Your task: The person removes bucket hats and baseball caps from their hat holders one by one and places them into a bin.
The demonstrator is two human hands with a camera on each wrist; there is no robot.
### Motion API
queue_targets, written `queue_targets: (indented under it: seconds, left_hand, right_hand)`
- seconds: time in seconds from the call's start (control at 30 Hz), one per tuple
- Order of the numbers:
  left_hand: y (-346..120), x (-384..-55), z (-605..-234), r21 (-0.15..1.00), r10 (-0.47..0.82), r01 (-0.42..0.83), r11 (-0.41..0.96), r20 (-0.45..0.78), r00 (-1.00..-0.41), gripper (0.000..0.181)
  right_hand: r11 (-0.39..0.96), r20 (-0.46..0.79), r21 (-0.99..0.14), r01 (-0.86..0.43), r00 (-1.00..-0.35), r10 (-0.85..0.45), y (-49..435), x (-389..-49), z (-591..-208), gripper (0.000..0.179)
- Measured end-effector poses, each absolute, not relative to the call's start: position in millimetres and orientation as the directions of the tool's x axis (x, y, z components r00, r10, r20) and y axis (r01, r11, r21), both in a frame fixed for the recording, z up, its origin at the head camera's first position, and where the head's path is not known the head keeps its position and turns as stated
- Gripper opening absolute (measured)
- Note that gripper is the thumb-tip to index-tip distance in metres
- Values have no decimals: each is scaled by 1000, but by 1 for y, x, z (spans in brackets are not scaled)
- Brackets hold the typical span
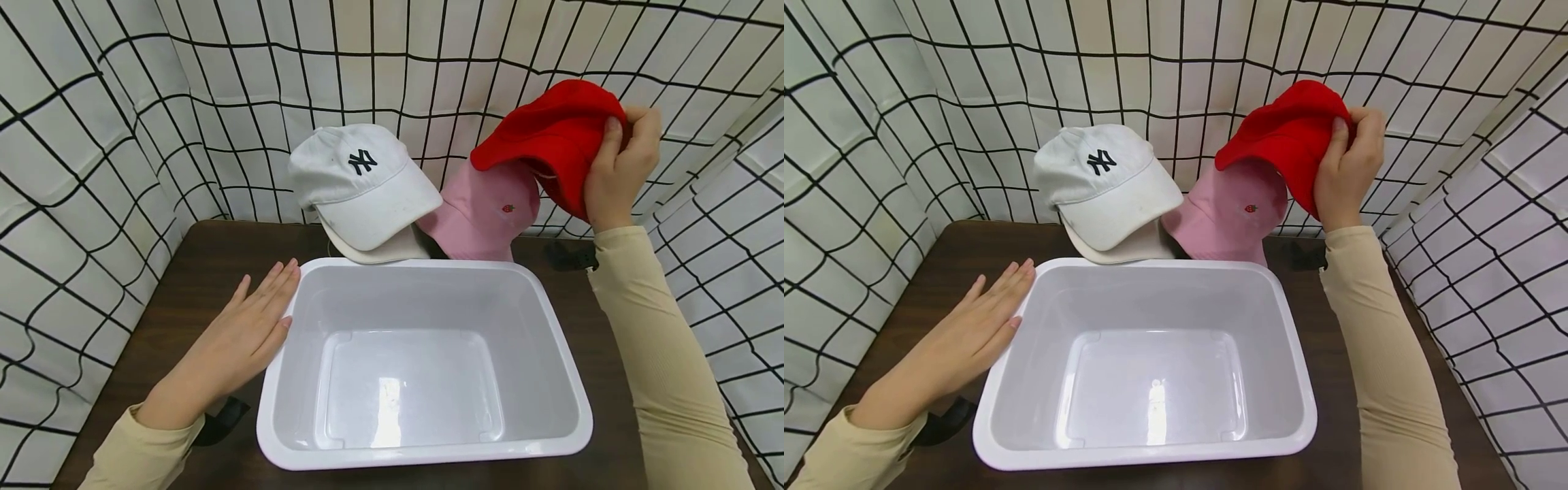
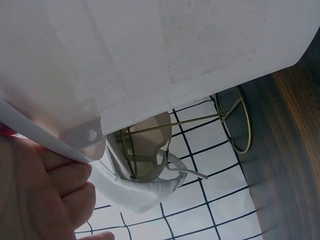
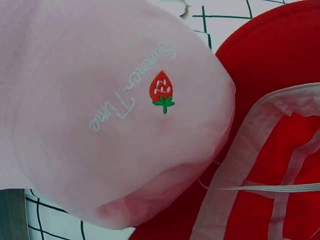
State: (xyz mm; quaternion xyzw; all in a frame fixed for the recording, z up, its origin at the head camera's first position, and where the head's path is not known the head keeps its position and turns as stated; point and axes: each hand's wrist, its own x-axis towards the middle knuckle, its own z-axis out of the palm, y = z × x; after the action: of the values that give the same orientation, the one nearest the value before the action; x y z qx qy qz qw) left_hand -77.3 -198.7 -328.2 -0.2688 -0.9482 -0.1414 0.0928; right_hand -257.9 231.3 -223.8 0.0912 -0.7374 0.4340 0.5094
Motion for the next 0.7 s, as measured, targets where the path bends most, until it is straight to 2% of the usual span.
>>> queue_targets:
  seconds: [0.13, 0.37, 0.53, 0.63, 0.7]
  left_hand:
    - [-199, -78, -329, 220, 483, 537, 814, 257, -837, 58]
    - [-199, -78, -329, 218, 482, 536, 816, 256, -838, 57]
    - [-198, -77, -327, 225, 478, 528, 819, 240, -845, 57]
    - [-198, -76, -327, 224, 478, 528, 819, 244, -844, 58]
    - [-199, -76, -327, 220, 477, 529, 819, 252, -842, 58]
  right_hand:
    - [550, 831, -554, -625, -456, 319, 228, -252, -223, 14]
    - [494, 863, -503, -709, -380, 333, 221, -233, -214, 13]
    - [402, 872, -484, -777, -391, 294, 216, -215, -214, 17]
    - [401, 882, -469, -787, -396, 256, 214, -208, -221, 10]
    - [429, 885, -465, -774, -412, 217, 213, -205, -226, 17]
